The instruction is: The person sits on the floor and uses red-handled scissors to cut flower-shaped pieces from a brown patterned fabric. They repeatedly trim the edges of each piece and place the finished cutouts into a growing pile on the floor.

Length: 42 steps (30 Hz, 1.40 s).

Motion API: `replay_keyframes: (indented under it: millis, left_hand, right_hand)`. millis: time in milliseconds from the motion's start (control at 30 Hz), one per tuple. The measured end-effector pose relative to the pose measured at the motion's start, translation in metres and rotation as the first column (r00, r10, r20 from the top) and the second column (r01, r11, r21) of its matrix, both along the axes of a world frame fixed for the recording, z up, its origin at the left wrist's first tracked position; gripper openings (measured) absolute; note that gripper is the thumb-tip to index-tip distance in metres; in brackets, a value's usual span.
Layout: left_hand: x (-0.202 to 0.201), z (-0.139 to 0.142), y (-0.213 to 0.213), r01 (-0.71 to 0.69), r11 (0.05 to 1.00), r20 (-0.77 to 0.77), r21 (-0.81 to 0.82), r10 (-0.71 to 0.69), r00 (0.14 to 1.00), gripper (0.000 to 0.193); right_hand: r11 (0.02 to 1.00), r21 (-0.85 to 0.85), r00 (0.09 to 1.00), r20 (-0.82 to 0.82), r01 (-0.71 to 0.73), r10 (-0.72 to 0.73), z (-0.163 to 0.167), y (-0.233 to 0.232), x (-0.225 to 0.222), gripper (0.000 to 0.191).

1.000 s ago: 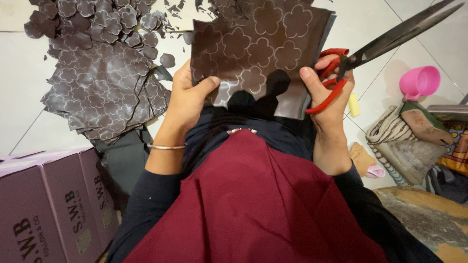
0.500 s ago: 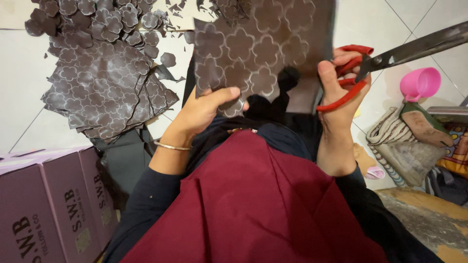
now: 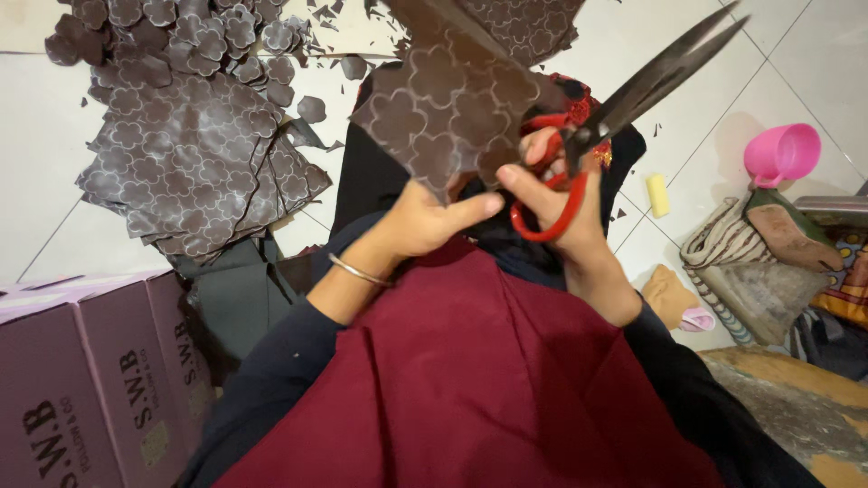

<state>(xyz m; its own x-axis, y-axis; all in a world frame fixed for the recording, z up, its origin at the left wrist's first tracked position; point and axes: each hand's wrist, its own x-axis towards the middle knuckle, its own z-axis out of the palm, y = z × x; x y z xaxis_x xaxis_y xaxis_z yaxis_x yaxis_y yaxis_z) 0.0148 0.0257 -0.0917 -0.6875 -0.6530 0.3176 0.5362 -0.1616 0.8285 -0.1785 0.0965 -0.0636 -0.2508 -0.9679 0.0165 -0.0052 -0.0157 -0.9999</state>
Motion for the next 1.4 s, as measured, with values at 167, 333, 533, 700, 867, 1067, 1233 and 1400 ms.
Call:
replay_keyframes:
  millis: [167, 333, 533, 700, 867, 1067, 1233, 1400]
  left_hand:
    - [0.041, 0.007, -0.029, 0.374, 0.686, -0.249, 0.624, -0.279, 0.928, 0.070]
    - [0.050, 0.016, -0.032, 0.471, 0.767, -0.394, 0.435, -0.309, 0.866, 0.068]
    - [0.038, 0.012, -0.029, 0.016, 0.874, 0.145, 0.486, -0.098, 0.985, 0.046]
    - [0.035, 0.001, -0.025, -0.174, 0.940, 0.215, 0.294, 0.113, 0.970, 0.036]
    - [0.038, 0.011, -0.020, -0.233, 0.967, 0.272, 0.107, 0.197, 0.942, 0.035]
    - [0.040, 0.035, -0.010, -0.243, 0.954, 0.593, -0.175, 0.299, 0.747, 0.019]
    - [0.039, 0.045, -0.002, -0.202, 0.954, 0.515, -0.222, 0.290, 0.806, 0.021]
    - [0.033, 0.043, 0.008, -0.243, 0.915, 0.436, -0.322, 0.371, 0.820, 0.020]
  right_hand:
    - [0.999, -0.035, 0.997, 0.070, -0.016, 0.019, 0.026, -0.004, -0.021, 0.028]
    - [0.986, -0.105, 0.969, -0.222, -0.132, 0.106, 0.030, -0.004, -0.030, 0.025]
    - [0.988, -0.102, 0.984, -0.151, -0.114, 0.097, 0.013, -0.002, -0.034, 0.038]
    - [0.990, -0.034, 0.984, -0.114, -0.140, 0.135, 0.004, 0.009, -0.054, 0.061]
    - [0.923, 0.233, 0.916, -0.194, -0.306, 0.353, 0.007, 0.032, -0.066, 0.082]
    - [0.861, 0.301, 0.815, -0.303, -0.410, 0.494, 0.016, 0.041, -0.061, 0.094]
    - [0.852, 0.288, 0.783, -0.345, -0.438, 0.519, 0.021, 0.028, -0.046, 0.104]
    - [0.855, 0.280, 0.824, -0.256, -0.437, 0.505, 0.064, 0.016, -0.015, 0.106]
